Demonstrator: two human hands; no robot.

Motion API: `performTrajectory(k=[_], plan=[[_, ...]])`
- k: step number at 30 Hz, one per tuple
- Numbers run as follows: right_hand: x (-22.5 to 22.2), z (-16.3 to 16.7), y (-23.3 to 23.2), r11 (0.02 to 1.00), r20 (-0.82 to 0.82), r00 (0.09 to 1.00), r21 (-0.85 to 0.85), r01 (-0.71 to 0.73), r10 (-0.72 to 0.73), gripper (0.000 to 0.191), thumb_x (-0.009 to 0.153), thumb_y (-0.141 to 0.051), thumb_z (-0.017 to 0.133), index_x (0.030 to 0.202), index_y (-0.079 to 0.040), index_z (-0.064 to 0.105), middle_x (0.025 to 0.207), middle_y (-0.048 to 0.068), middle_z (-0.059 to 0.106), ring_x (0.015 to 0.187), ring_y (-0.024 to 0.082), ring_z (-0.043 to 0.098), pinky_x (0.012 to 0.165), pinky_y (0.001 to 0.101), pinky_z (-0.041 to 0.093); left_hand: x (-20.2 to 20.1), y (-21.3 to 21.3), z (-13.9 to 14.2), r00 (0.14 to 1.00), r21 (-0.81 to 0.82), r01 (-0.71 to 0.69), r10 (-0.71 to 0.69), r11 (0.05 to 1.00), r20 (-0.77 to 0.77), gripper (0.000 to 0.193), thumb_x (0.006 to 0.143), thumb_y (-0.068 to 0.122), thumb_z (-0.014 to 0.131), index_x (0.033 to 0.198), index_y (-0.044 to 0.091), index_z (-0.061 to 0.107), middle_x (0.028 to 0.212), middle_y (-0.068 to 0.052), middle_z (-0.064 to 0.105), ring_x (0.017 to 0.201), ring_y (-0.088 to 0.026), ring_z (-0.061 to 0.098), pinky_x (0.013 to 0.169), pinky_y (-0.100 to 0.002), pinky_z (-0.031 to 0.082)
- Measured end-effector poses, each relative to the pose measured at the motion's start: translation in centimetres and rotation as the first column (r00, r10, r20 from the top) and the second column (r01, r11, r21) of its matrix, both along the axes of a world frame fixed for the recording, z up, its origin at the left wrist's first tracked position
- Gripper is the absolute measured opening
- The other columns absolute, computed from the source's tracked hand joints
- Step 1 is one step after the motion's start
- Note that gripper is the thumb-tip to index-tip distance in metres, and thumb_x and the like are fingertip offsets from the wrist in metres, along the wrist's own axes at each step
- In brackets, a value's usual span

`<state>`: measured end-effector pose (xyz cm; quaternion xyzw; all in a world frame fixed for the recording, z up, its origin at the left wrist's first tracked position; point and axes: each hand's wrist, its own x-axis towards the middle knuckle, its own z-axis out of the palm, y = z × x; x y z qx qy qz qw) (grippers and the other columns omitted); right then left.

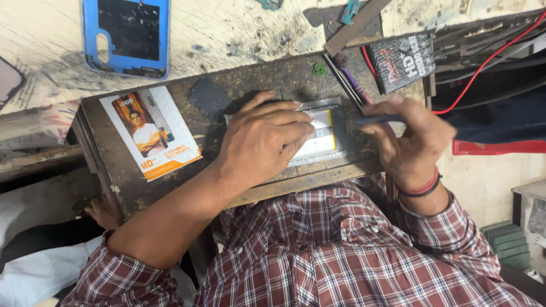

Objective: The person uses a screwdriver to remove screws from a smartphone, then powers it on and navigates the screen. They then handle a second green phone, removing a SIM tray and inspecting it.

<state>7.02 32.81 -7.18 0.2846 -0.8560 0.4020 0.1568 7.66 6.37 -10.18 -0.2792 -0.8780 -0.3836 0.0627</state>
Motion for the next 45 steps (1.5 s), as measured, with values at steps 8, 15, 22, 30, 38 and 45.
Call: performTrajectory(k=[8,15,22,30,38,45], plan=[[0.2,-0.4,0.4,0.999,0.069,0.997,-0.006,-0.040,0.041,0.059,0.096,0.006,0.081,0.142,-0.009,0.046,0.113,0.016,0.074,0.102,0.023,0.076,0.085,0.0317,0.061,0.1,0.5,-0.7,1.000,-0.012,0.003,-0.003,1.000,0.008,0.012,0.098,0.024,0.071,0.100,0.017,0.081,0.115,-0.002,0.078,0.119,-0.021,0.070,0.113,-0.046,0.044],[0.4,-0.9,0.8,1.000,0.085,0.996,0.012,0.015,-0.016,0.059,0.094,0.011,0.080,0.135,-0.011,0.045,0.108,0.017,0.073,0.103,0.027,0.077,0.080,0.0321,0.061,0.2,1.1,-1.4,1.000,-0.035,0.004,-0.004,0.999,0.000,0.012,0.098,0.025,0.070,0.099,0.019,0.081,0.115,-0.002,0.078,0.118,-0.021,0.070,0.114,-0.049,0.043],[0.9,-1.5,1.4,1.000,0.126,0.992,-0.007,0.003,-0.002,0.061,0.097,0.011,0.079,0.141,-0.012,0.043,0.107,0.012,0.074,0.095,0.024,0.077,0.082,0.0286,0.059,0.5,1.3,-1.3,0.999,0.002,0.010,-0.010,1.000,0.033,0.012,0.099,0.024,0.071,0.099,0.017,0.081,0.116,-0.003,0.078,0.117,-0.021,0.070,0.112,-0.046,0.045],[0.5,-1.5,1.4,0.999,0.049,0.998,0.042,0.034,-0.036,0.064,0.091,0.008,0.084,0.136,-0.011,0.043,0.104,0.017,0.074,0.101,0.027,0.077,0.083,0.0289,0.059,0.4,1.8,-1.4,1.000,0.001,0.002,-0.002,1.000,0.008,0.012,0.097,0.025,0.072,0.100,0.018,0.081,0.113,-0.001,0.078,0.117,-0.021,0.070,0.113,-0.048,0.044],[0.8,-2.3,2.1,0.999,0.071,0.997,0.046,0.010,-0.014,0.074,0.091,0.007,0.085,0.144,-0.015,0.040,0.105,0.016,0.075,0.092,0.023,0.076,0.081,0.0289,0.057,0.3,2.1,-2.0,1.000,0.032,-0.002,0.003,0.999,-0.006,0.012,0.097,0.025,0.073,0.100,0.017,0.081,0.110,-0.002,0.079,0.114,-0.020,0.071,0.110,-0.046,0.046],[2.0,-3.2,2.7,0.983,0.222,0.974,-0.165,0.079,-0.041,0.067,0.108,0.012,0.071,0.153,-0.015,0.029,0.113,0.020,0.073,0.106,0.025,0.075,0.094,0.0324,0.061,0.1,2.3,-2.2,0.998,0.104,-0.035,0.030,0.994,0.048,0.010,0.096,0.026,0.076,0.100,0.019,0.081,0.107,-0.001,0.080,0.104,-0.017,0.075,0.108,-0.044,0.050]])
